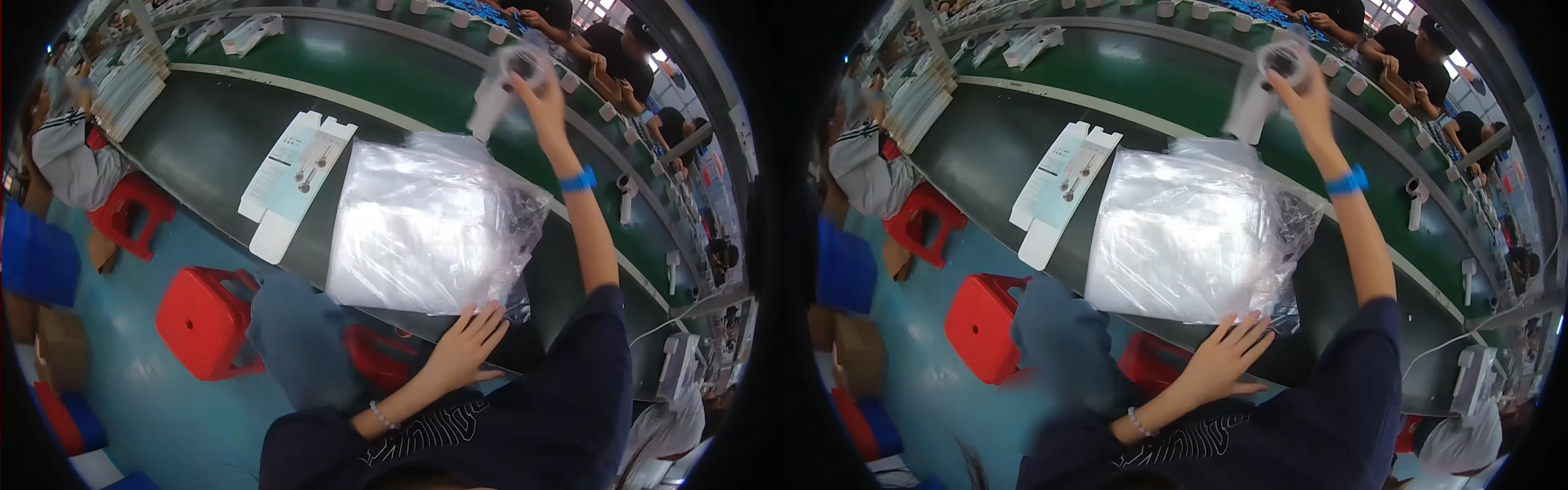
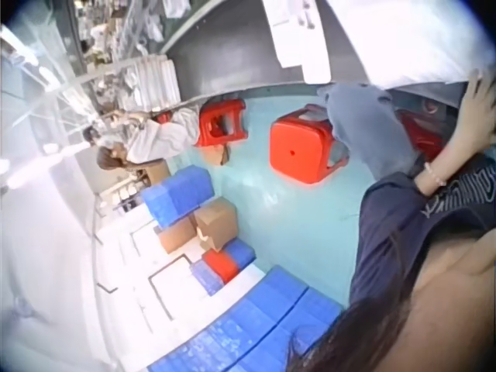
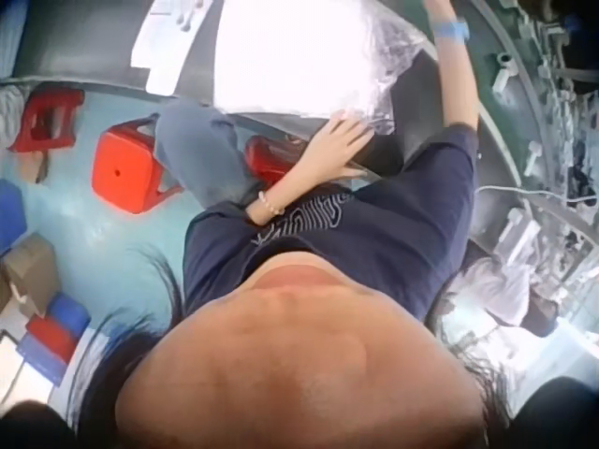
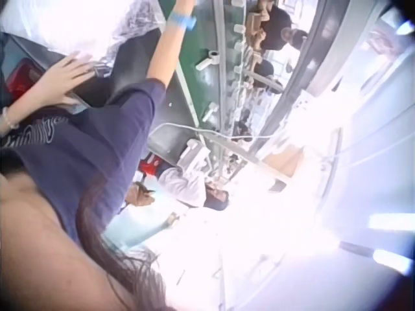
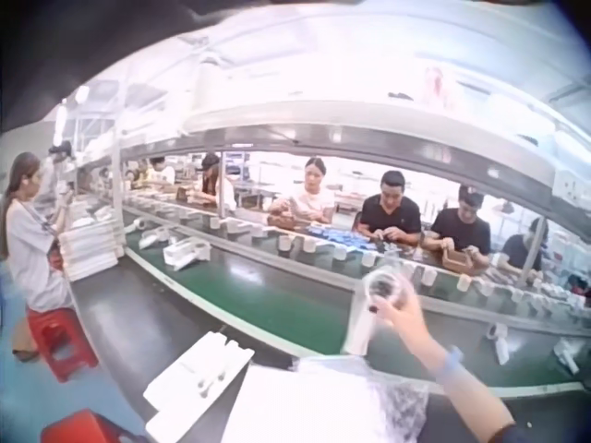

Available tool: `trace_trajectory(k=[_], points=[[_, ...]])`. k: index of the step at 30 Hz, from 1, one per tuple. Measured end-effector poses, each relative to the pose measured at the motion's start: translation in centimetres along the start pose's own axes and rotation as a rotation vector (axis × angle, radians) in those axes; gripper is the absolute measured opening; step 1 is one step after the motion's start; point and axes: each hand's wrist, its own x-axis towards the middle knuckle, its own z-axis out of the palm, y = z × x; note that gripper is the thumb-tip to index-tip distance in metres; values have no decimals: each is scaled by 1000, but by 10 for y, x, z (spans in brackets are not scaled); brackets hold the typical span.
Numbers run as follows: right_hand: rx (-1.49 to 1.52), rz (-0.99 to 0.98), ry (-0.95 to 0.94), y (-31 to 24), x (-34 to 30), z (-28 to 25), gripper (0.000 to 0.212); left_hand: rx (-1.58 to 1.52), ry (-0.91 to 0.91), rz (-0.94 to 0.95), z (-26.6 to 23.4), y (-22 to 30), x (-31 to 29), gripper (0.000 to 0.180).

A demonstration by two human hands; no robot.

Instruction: The person is seen folding a box and putting a hair dryer into it on an assembly line.

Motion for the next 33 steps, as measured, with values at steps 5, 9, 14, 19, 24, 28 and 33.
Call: trace_trajectory(k=[5, 9, 14, 19, 24, 28, 33], points=[[-63, 303, 12, 138, 67, 65, 48, 232, -17, 86, 15, -7, -12, 66], [-610, 99, -98, 172, 84, 60, 36, 140, 110, 189, 15, -18, -24, 48], [-1242, 32, -98, 146, 65, 61, 44, 56, 126, 282, 9, -21, -31, 41], [-840, 396, -74, 187, 62, 34, 80, 43, 158, 296, 7, -15, -33, 38], [-32, 239, -10, 156, 49, 58, 68, 92, 276, 124, -3, -8, -30, 39], [585, 303, -21, 109, 47, 39, 31, 223, 246, 158, -10, -8, -27, 40], [402, 256, -14, 78, 30, 56, 27, 192, 222, 110, -24, 8, -19, 29]])
